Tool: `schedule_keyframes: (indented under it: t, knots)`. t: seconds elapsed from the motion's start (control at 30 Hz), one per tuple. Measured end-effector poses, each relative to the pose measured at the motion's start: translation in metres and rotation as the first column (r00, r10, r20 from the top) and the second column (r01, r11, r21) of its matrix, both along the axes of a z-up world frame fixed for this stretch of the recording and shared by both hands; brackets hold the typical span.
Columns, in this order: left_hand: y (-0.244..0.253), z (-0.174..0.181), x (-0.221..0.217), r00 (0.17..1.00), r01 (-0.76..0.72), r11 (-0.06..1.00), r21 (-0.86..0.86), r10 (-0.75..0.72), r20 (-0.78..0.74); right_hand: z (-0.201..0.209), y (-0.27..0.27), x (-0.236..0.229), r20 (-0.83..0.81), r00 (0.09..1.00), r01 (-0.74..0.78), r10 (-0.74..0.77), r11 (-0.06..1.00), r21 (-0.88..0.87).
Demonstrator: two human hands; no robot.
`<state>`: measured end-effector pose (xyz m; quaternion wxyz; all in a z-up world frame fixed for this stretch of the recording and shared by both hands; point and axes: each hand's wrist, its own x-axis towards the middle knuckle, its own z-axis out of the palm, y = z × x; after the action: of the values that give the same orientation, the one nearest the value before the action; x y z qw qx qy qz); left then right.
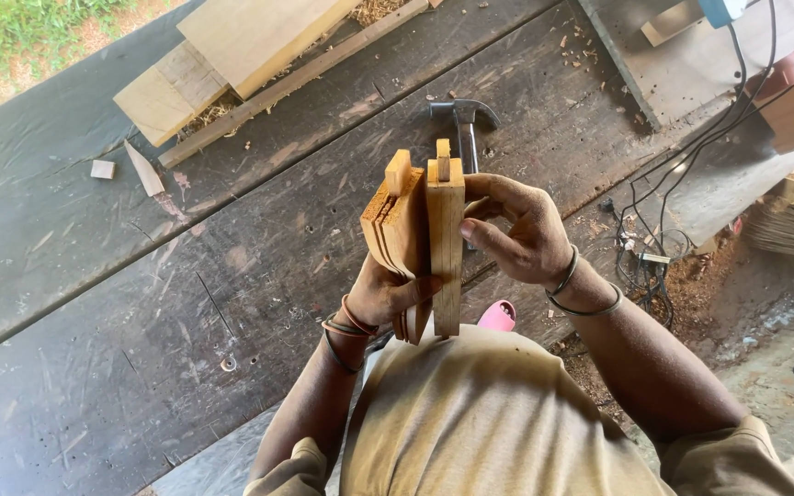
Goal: The recorder aligns several wood pieces and secures them together using a large C-clamp on a woodworking bench.
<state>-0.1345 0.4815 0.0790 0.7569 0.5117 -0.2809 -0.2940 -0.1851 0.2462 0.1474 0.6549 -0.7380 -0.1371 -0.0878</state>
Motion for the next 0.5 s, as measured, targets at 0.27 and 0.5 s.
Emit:
schedule_keyframes:
  t: [0.27,0.5]
  knots:
    - [0.0,-0.008,0.0,0.999,0.017,0.998,0.052,-0.015,-0.044,0.007,0.0,-0.005,0.075,0.996,0.057,-0.05,0.993,-0.099]
    - [-0.005,0.014,0.0,0.991,0.033,0.998,-0.053,-0.026,0.128,0.024,0.002,-0.011,0.143,0.989,0.054,-0.036,0.991,-0.123]
